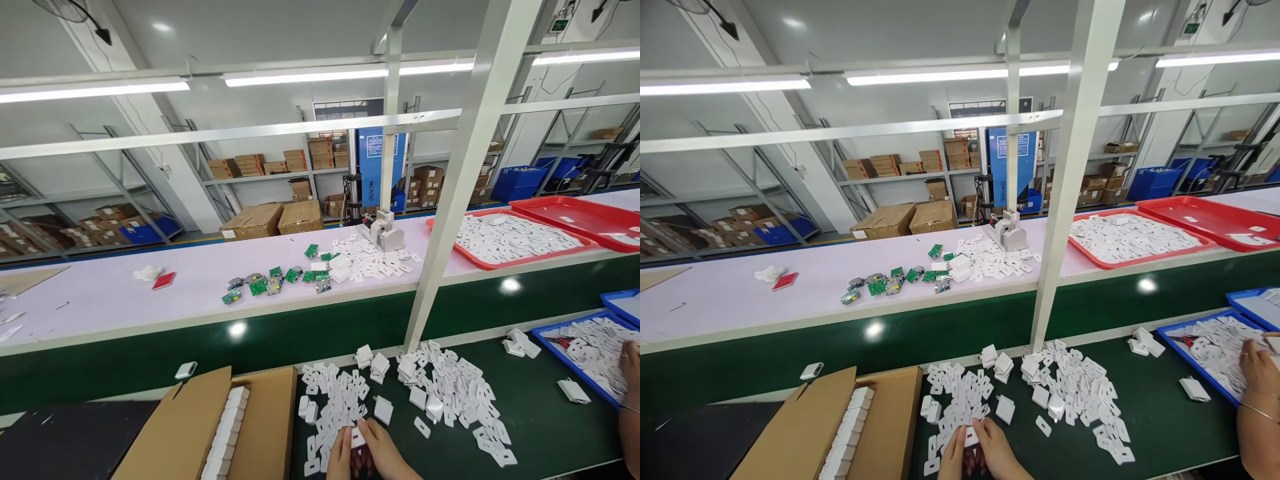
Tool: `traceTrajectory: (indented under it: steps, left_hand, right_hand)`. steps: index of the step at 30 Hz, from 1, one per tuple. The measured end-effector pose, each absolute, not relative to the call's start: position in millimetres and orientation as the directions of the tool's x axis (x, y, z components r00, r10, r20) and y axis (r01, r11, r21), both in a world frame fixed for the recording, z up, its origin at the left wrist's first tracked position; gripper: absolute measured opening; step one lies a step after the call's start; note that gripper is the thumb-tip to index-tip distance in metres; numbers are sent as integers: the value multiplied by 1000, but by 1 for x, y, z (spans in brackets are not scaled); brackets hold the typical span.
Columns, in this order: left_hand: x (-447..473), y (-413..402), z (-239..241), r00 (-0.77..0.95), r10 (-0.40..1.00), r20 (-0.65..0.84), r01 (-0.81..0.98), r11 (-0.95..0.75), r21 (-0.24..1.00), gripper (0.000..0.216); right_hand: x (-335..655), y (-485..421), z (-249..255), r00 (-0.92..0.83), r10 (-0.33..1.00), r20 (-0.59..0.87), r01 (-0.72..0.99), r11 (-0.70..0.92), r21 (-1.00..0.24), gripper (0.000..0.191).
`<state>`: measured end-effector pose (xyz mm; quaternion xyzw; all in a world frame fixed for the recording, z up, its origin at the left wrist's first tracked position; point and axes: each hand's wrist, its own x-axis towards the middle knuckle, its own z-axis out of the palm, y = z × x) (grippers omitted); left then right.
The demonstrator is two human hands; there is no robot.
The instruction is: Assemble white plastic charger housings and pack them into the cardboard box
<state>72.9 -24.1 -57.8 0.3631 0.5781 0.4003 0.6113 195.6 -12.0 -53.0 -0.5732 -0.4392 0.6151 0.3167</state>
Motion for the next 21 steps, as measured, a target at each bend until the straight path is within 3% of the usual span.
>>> traceTrajectory:
  steps: [7,12,21]
  left_hand:
    - [78,-19,-73,3,879,-476,-115,473,873,92]
    - [81,-15,-81,39,846,-531,-126,532,837,88]
    - [77,-11,-41,-23,880,-474,-169,464,870,91]
  right_hand:
    - [203,-11,-49,-111,917,-383,165,-363,-917,82]
    - [202,-10,-51,-69,913,-401,104,-393,-913,81]
    - [201,-13,-34,-170,935,-312,56,-307,-950,74]
